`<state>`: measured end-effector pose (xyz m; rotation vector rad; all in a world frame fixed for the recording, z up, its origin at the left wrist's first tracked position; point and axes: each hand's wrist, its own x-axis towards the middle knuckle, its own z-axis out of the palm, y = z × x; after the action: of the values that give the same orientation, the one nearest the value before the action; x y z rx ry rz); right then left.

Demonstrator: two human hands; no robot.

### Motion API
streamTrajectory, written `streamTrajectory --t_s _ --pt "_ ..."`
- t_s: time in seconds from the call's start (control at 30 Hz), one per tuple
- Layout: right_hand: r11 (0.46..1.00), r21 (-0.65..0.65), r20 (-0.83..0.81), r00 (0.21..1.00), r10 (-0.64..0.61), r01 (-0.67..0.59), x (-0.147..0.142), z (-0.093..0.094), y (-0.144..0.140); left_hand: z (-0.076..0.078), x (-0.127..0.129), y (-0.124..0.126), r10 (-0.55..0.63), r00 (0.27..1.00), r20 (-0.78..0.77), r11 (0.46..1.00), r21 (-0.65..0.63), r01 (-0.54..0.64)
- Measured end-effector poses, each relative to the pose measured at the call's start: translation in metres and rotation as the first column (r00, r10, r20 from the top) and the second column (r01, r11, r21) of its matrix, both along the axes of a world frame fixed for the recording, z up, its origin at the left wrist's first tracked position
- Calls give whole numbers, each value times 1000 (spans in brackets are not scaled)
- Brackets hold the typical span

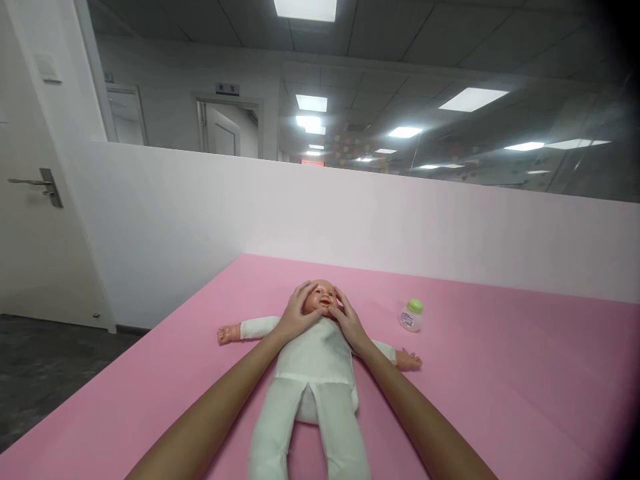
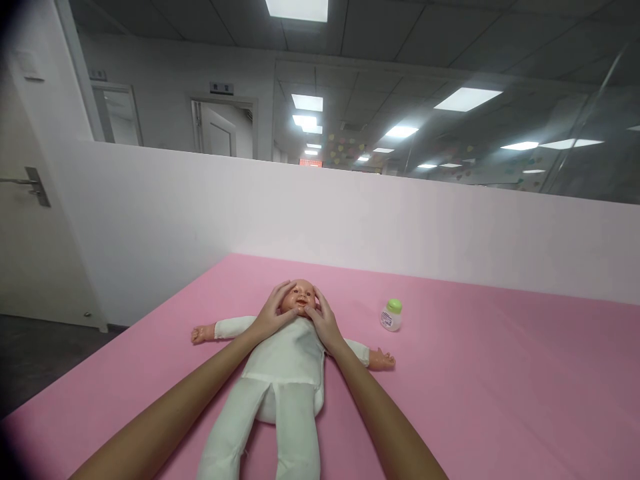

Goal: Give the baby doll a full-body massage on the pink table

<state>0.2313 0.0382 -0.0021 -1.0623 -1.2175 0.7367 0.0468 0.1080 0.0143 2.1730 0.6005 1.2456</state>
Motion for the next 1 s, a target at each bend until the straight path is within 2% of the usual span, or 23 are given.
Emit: streamTrajectory --t_s 0.6,1.0 --pt "1000 -7 -53 998 16 -16 -2 3 -1 1 -1 2 -33 999 2 999 10 33" --pt "1000 5 -8 1000 8 -8 -1 2 -2 0 -2 2 -34 999 3 999 14 34"
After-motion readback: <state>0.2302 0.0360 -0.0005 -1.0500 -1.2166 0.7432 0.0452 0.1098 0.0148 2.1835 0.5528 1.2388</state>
